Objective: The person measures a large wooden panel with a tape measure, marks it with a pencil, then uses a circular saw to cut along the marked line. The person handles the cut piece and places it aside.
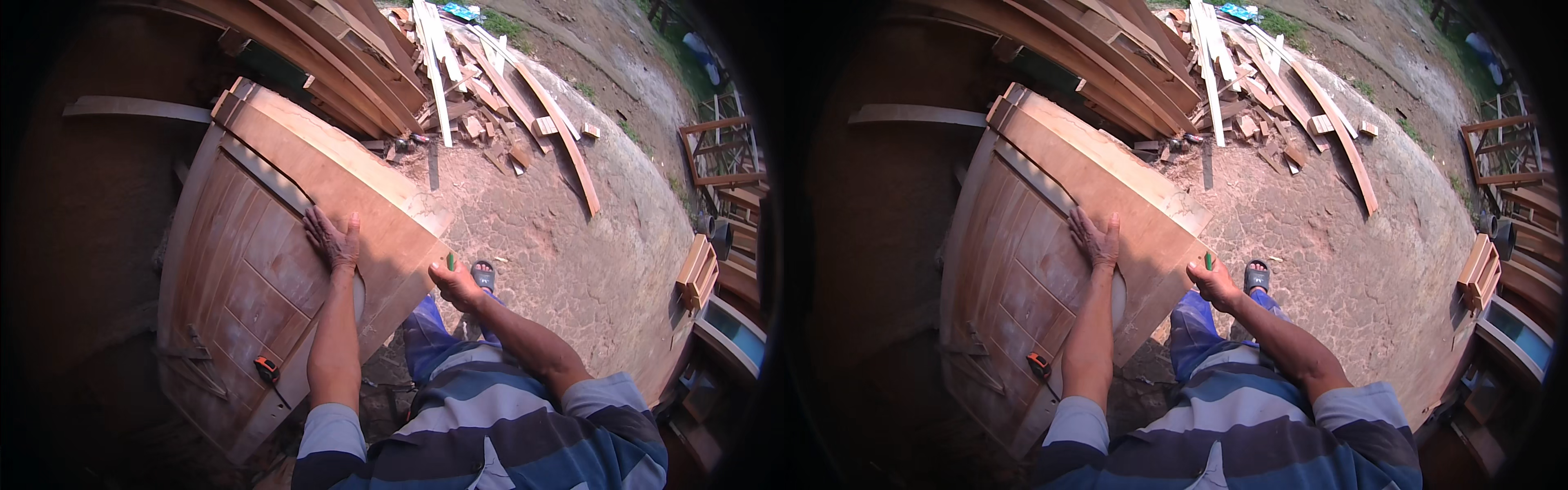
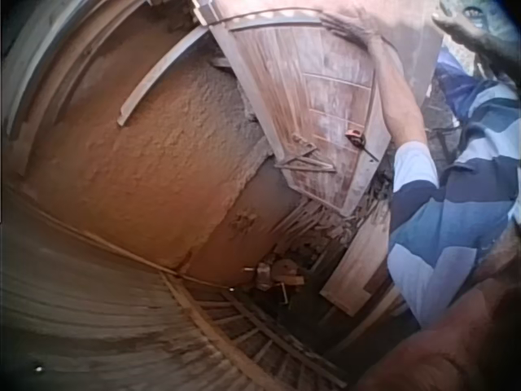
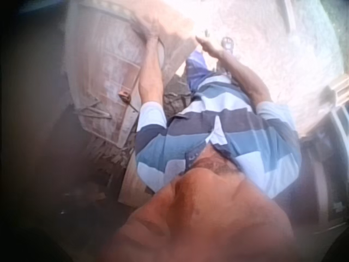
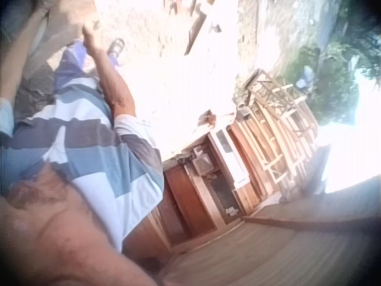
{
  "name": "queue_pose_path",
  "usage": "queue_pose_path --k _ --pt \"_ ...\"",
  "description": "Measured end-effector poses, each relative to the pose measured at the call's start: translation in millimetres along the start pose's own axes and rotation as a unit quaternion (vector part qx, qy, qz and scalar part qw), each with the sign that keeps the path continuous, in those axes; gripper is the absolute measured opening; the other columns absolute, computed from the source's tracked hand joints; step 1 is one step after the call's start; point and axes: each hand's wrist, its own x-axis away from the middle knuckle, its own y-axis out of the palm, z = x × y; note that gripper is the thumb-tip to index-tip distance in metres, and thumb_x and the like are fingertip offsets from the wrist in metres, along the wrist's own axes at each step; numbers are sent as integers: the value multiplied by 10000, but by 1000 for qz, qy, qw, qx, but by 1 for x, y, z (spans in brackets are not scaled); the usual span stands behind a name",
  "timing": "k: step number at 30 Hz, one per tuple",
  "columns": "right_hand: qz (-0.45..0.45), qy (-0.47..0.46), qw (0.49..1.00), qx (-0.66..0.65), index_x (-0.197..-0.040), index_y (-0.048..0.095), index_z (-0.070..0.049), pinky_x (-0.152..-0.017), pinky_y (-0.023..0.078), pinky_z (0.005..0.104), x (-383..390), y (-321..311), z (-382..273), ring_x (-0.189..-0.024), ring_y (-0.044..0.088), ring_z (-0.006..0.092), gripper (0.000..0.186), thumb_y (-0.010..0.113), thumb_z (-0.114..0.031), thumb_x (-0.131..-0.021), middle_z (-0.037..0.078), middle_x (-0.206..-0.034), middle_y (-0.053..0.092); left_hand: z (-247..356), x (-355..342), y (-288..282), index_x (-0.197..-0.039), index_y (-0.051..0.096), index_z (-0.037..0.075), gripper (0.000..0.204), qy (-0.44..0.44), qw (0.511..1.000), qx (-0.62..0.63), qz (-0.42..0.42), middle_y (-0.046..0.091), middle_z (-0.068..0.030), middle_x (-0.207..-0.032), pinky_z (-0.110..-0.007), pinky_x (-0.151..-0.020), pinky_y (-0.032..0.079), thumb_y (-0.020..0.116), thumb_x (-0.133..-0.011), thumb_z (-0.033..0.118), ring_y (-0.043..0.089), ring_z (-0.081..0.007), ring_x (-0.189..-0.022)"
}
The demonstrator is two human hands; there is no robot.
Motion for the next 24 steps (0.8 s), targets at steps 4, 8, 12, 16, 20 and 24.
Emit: queue_pose_path --k 4,8,12,16,20,24 --pt "17 25 1000 4 -951 483 -164 -368 220 232 -7 -2 2 -437 311 34 288 725 -320 -953 -62 -681 439 2 -2 1 -1607 210 -14 1137 -20 1000 -16 -14 191 -269 -1675 -554 -1262 76 618 -841 721 103 -418 -1575" --pt "0 -21 1000 12 -940 487 -165 -369 222 237 -9 -4 -5 -433 311 39 300 728 -344 -952 -63 -669 432 7 -9 4 -1610 204 -12 1132 3 1000 -3 -2 178 -265 -1681 -554 -1261 74 613 -846 718 98 -418 -1576" --pt "32 36 997 67 -933 498 -164 -375 223 253 -4 -3 -7 -431 315 44 323 716 -402 -957 -64 -633 414 7 -8 1 -1613 187 -12 1140 -6 1000 -5 -21 159 -259 -1688 -556 -1261 72 614 -845 715 90 -417 -1578" --pt "54 66 992 90 -848 512 -217 -382 200 250 -3 2 -4 -422 299 41 352 638 -517 -983 -87 -591 378 3 -11 -4 -1620 144 -20 1151 -17 997 2 -73 124 -265 -1693 -544 -1265 63 629 -857 694 75 -423 -1578" --pt "51 46 986 151 -918 508 -167 -392 225 274 2 3 -10 -429 320 58 398 601 -546 -994 -73 -591 387 2 -4 -32 -1613 188 -26 1077 0 983 156 -102 94 -287 -1689 -539 -1267 95 629 -901 652 101 -448 -1566" --pt "36 41 995 78 -894 485 -178 -372 221 268 16 11 -17 -415 319 59 406 612 -550 -996 -78 -584 376 13 63 -105 -1592 287 -11 1001 15 962 90 -258 172 -293 -1671 -548 -1259 154 619 -917 649 229 -446 -1537"
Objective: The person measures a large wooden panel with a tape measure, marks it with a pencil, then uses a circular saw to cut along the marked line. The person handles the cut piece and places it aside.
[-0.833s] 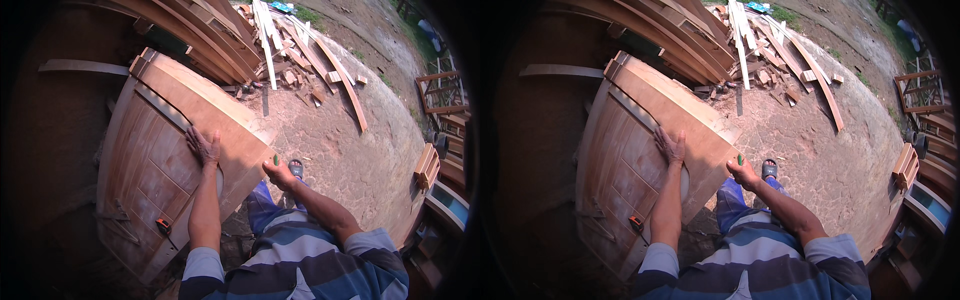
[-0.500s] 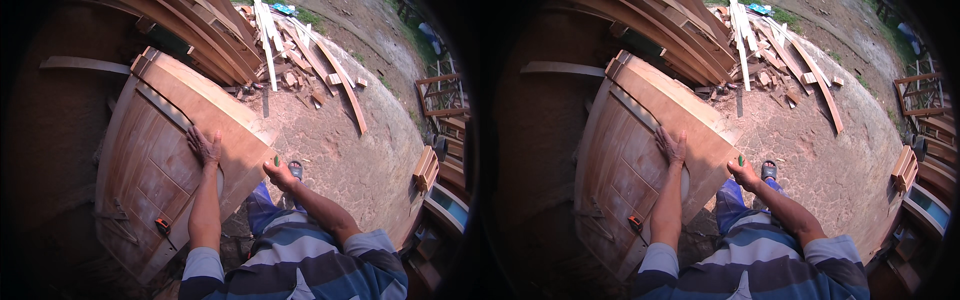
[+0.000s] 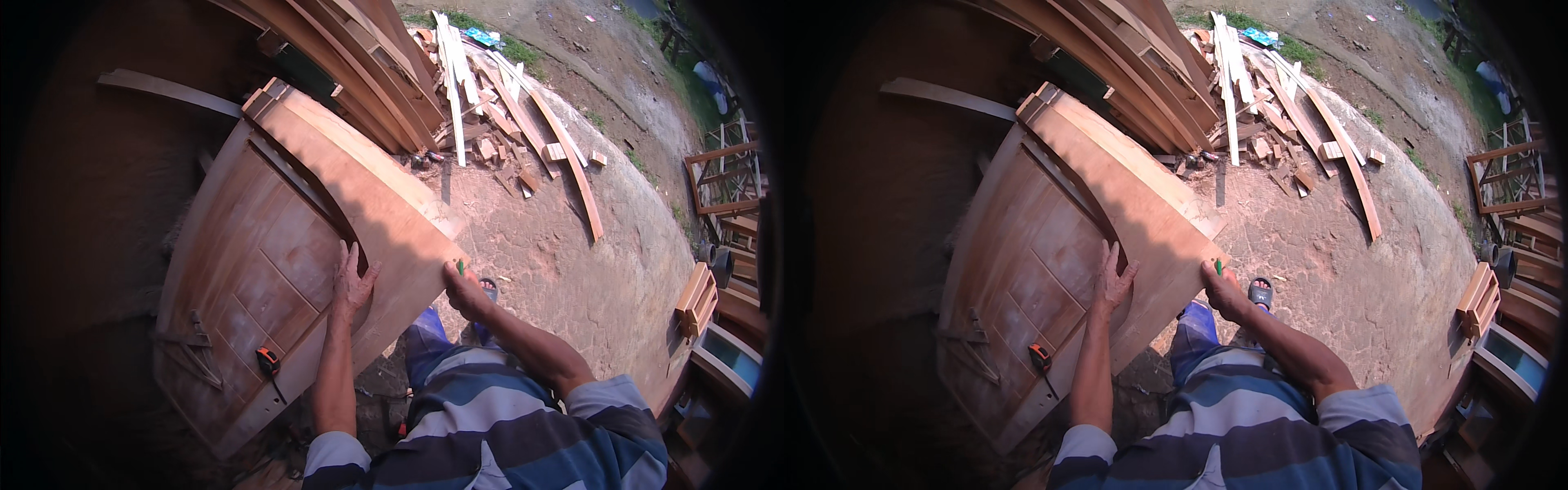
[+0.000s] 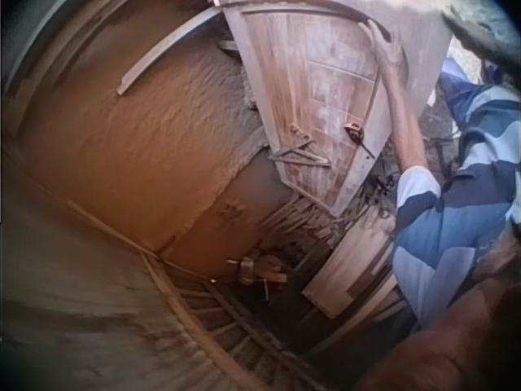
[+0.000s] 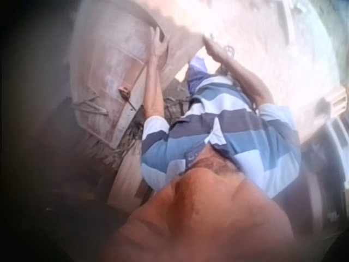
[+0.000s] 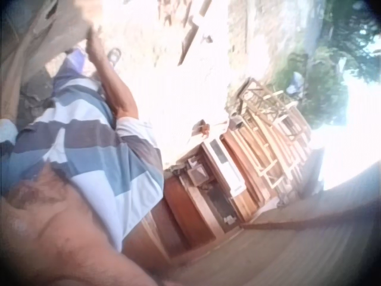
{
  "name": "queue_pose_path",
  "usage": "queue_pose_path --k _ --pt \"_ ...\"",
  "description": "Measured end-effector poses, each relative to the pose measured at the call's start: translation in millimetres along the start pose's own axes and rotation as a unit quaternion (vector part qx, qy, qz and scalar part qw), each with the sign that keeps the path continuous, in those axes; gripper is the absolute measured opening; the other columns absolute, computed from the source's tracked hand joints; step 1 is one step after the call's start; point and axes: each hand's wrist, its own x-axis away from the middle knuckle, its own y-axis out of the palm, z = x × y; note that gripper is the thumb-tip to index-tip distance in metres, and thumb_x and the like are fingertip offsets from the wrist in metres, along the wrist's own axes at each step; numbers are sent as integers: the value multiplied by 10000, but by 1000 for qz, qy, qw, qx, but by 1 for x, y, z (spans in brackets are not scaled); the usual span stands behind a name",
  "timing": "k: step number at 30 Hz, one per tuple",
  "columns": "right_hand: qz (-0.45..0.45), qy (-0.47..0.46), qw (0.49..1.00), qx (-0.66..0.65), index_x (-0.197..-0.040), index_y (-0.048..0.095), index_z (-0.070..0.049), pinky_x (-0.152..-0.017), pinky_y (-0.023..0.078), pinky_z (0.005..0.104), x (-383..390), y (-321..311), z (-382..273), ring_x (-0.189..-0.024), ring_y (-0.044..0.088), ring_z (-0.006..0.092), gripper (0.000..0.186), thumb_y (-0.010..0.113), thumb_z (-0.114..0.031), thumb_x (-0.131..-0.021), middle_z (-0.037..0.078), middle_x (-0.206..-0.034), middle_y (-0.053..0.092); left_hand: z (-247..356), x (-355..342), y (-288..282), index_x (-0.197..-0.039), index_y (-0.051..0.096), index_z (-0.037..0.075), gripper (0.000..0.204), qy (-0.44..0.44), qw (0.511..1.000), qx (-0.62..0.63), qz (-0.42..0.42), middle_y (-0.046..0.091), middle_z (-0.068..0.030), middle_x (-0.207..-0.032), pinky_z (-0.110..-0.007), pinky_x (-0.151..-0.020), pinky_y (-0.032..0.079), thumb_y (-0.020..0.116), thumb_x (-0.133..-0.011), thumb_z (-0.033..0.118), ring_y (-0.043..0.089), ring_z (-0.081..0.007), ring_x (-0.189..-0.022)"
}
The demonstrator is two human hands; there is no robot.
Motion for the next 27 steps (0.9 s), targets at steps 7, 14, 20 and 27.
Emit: queue_pose_path --k 7,14,20,27 --pt "-88 0 989 -116 -969 483 -196 -359 221 248 5 47 1 -412 310 59 388 645 -549 -987 -78 -614 378 55 115 -71 -1632 192 47 1178 -106 967 -178 -151 329 -195 -1647 -560 -1260 154 744 -788 658 357 -342 -1504" --pt "-106 18 984 -139 -957 456 -232 -388 230 242 -30 110 3 -449 318 63 373 661 -543 -979 -80 -670 399 11 120 -101 -1634 153 71 1211 -69 945 -316 -49 483 -192 -1525 -572 -1258 172 875 -734 440 431 -347 -1432" --pt "-106 31 982 -156 -1032 398 -226 -385 254 245 -66 185 17 -452 325 68 423 668 -546 -970 -37 -734 434 -69 95 -134 -1597 281 75 1077 -84 932 -350 50 425 -173 -1573 -577 -1263 161 876 -744 355 364 -360 -1472" --pt "-34 76 985 -151 -1093 432 -195 -456 335 265 -108 262 66 -533 409 91 481 683 -578 -948 -23 -849 481 -150 132 -136 -1598 329 119 947 -179 920 -258 233 270 -180 -1663 -592 -1238 208 795 -824 401 241 -401 -1534"
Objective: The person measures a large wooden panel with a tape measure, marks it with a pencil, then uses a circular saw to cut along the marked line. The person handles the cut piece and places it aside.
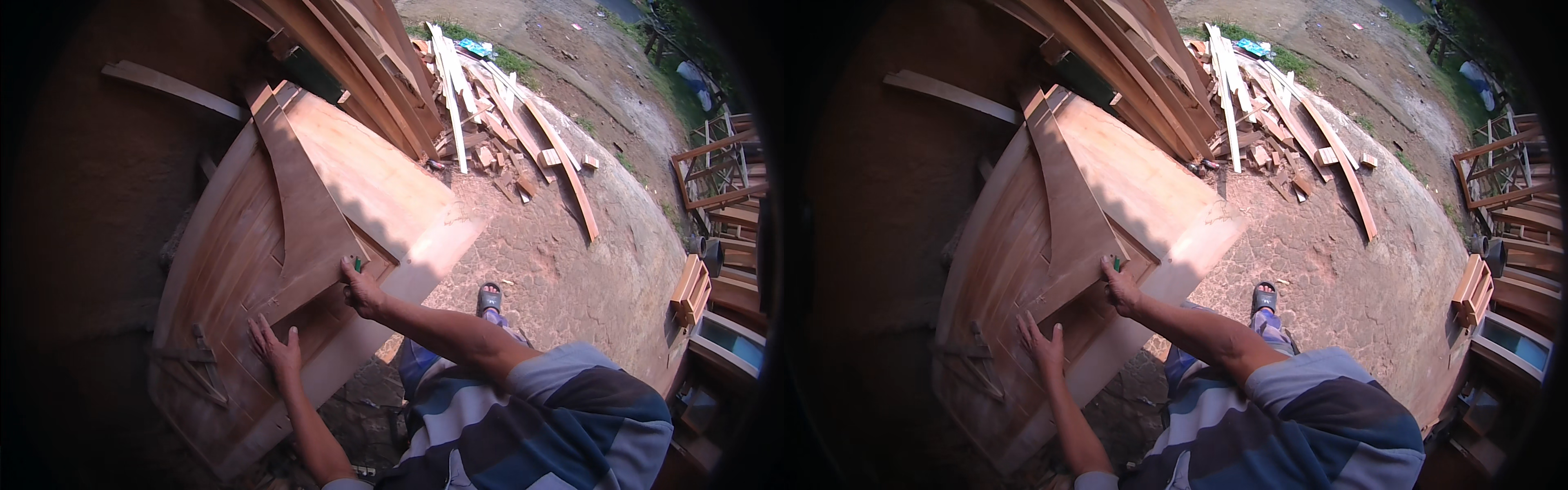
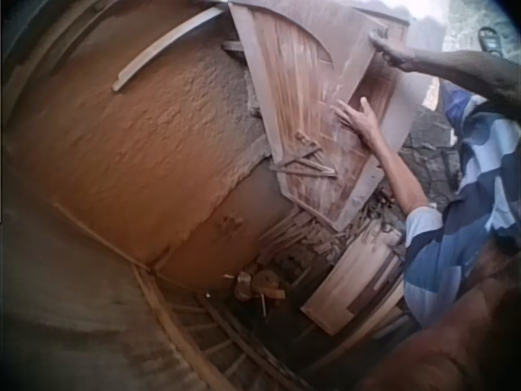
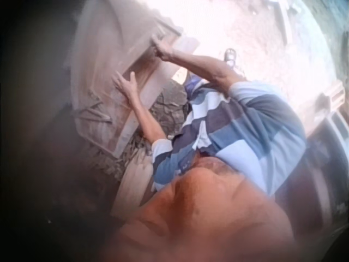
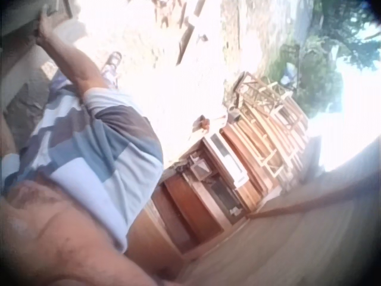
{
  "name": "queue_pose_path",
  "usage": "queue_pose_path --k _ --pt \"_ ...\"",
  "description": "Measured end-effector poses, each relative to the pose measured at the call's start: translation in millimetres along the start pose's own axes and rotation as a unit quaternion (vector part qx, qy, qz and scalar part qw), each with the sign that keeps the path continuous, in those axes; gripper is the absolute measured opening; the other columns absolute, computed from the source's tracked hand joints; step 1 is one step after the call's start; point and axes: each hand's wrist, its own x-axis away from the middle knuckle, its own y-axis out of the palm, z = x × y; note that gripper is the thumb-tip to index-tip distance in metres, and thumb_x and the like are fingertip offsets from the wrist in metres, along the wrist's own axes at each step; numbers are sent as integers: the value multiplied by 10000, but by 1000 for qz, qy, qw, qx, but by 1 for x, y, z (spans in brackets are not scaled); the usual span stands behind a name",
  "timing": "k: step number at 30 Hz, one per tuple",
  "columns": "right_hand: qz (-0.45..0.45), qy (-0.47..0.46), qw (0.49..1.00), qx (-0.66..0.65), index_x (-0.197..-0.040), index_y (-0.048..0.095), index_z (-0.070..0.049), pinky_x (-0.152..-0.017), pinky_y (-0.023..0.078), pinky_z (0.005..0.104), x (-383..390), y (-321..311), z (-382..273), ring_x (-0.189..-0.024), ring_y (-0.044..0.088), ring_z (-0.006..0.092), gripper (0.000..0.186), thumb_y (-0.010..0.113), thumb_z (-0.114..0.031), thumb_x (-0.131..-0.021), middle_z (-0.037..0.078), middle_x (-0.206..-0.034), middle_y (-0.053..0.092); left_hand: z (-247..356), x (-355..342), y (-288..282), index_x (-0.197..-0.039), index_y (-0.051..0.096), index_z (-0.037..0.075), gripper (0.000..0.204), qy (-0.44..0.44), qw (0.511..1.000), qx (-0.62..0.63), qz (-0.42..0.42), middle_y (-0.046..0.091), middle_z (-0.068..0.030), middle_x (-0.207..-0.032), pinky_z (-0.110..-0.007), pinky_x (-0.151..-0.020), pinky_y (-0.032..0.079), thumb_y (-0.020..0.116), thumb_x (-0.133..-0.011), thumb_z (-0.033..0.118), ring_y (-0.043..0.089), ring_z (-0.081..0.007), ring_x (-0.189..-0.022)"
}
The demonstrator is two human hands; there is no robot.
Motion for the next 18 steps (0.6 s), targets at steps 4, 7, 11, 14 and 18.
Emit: queue_pose_path --k 4,7,11,14,18 --pt "60 -79 995 32 -1248 441 -142 -469 414 295 -22 21 27 -543 454 117 605 676 -606 -939 6 -881 501 -56 37 28 -1585 333 61 923 -147 986 70 -31 251 -246 -1653 -592 -1215 260 777 -858 417 245 -452 -1520" --pt "58 -22 997 36 -1342 411 -139 -489 453 305 -36 31 39 -596 513 129 696 678 -627 -924 31 -915 527 -86 59 52 -1579 308 4 930 -165 975 127 -81 252 -296 -1632 -542 -1219 284 768 -881 411 267 -471 -1504" --pt "48 -56 987 140 -1296 465 -90 -528 455 309 -51 31 51 -652 531 127 701 664 -648 -922 43 -960 556 -111 69 77 -1566 301 -43 942 -143 975 154 -69 308 -325 -1592 -494 -1213 311 770 -879 399 339 -458 -1471" --pt "69 -116 963 232 -1188 548 -65 -542 437 310 -57 24 50 -659 518 122 653 643 -658 -929 42 -936 579 -125 65 94 -1547 327 -51 901 -190 968 162 -19 391 -328 -1537 -494 -1184 344 766 -880 367 402 -452 -1425" --pt "21 -75 954 289 -1182 594 9 -655 491 357 -52 14 34 -760 599 185 678 618 -630 -955 102 -933 655 -143 59 112 -1480 400 -65 793 -215 969 119 -29 517 -311 -1399 -505 -1103 404 747 -886 330 491 -456 -1313"
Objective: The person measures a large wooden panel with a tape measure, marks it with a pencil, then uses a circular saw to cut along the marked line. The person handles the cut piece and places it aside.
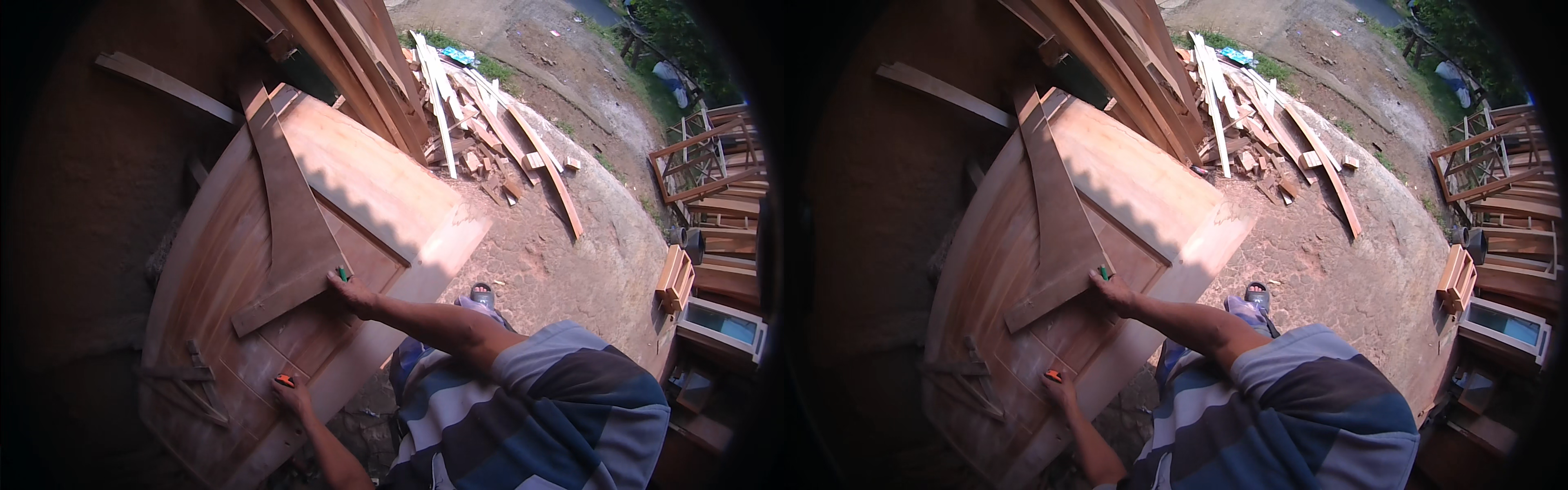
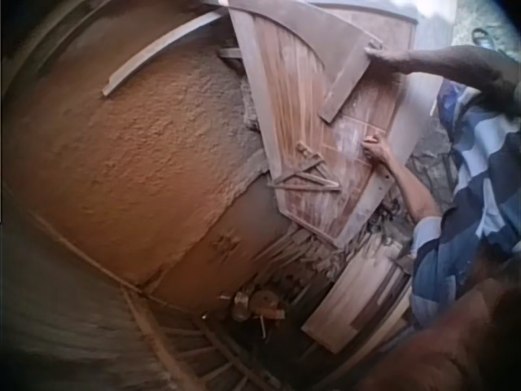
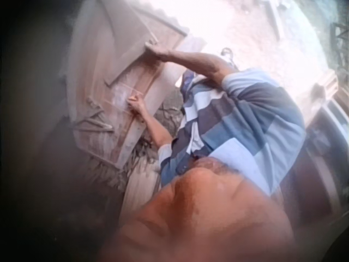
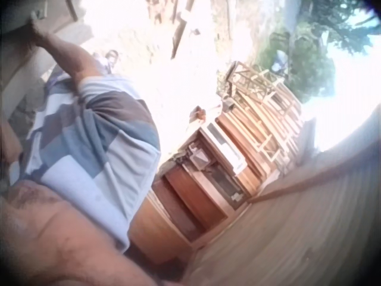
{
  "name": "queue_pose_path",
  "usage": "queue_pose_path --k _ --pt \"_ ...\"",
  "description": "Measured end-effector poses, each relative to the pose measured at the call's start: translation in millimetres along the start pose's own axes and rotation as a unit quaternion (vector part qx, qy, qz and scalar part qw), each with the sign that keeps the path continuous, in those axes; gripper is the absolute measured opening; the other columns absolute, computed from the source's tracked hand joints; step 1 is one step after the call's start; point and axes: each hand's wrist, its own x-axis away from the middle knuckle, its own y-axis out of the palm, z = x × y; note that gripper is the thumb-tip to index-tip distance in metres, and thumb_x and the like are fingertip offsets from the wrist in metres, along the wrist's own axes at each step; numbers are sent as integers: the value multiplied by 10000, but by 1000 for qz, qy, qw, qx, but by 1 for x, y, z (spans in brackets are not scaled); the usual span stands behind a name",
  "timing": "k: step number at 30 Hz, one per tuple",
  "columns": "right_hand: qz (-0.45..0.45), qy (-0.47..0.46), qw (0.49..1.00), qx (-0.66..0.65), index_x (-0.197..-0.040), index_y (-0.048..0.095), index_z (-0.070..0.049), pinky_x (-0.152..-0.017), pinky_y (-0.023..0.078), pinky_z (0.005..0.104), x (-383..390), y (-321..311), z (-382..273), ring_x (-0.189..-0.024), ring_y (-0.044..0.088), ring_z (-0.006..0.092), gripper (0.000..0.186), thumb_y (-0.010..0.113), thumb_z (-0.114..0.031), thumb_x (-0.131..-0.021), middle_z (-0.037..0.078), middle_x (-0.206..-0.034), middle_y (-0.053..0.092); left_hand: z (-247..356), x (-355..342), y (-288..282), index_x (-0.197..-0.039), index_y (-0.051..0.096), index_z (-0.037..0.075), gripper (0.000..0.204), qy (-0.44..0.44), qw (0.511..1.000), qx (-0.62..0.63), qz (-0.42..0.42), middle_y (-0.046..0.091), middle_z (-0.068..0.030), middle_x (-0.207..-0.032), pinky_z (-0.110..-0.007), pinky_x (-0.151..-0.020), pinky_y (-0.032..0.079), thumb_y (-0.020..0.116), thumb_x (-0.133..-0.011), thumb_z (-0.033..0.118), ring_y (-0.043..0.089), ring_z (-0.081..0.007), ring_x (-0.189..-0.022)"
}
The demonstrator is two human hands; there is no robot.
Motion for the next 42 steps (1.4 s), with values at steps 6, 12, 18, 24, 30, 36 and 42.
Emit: queue_pose_path --k 6,12,18,24,30,36,42 --pt "-65 64 994 -61 -1107 628 -22 -581 502 350 11 -8 -13 -640 613 178 560 575 -570 -1004 91 -811 684 9 14 -17 -1420 462 -34 697 -31 995 97 2 589 -243 -1241 -495 -952 477 729 -903 350 576 -404 -1166" --pt "-254 16 942 217 -1119 662 -69 -517 425 297 40 -25 -5 -629 538 107 498 582 -547 -1009 46 -916 714 102 82 -52 -1339 540 100 467 -179 793 568 -127 606 -95 -1261 -397 -810 539 675 -953 325 613 -221 -1124" --pt "-411 -145 830 347 -1360 551 -28 -1014 492 456 99 -56 -22 -1180 628 371 506 487 -435 -1067 237 -1234 651 220 164 -16 -1397 522 114 491 -193 526 786 -260 540 -82 -1422 -499 -1007 494 640 -980 346 537 -265 -1289" --pt "-420 -226 720 504 -1498 457 -5 -1063 466 497 119 -132 -68 -1272 561 428 887 603 -666 -923 258 -1264 626 277 207 34 -1446 481 74 508 -172 355 872 -290 501 -148 -1485 -511 -1151 418 550 -1040 371 475 -306 -1396" --pt "-501 -240 666 497 -1459 524 2 -986 508 465 101 -176 -68 -1130 617 393 779 735 -394 -822 232 -1172 681 270 247 69 -1449 469 21 495 -368 353 829 -229 538 -167 -1453 -505 -1143 432 540 -1016 252 519 -333 -1354" --pt "-573 -212 644 460 -1454 545 -36 -983 509 476 104 -194 -83 -1144 622 385 697 697 -393 -875 248 -1149 691 262 267 71 -1403 506 20 496 -237 390 841 -290 610 -151 -1377 -555 -1094 470 639 -1000 277 575 -353 -1291" --pt "-512 -169 627 562 -1491 515 -104 -998 503 476 107 -262 -142 -1127 633 393 661 678 -388 -917 248 -1199 669 216 233 28 -1412 486 10 495 -294 458 829 -130 571 -125 -1446 -565 -1195 354 609 -1028 297 494 -332 -1403"
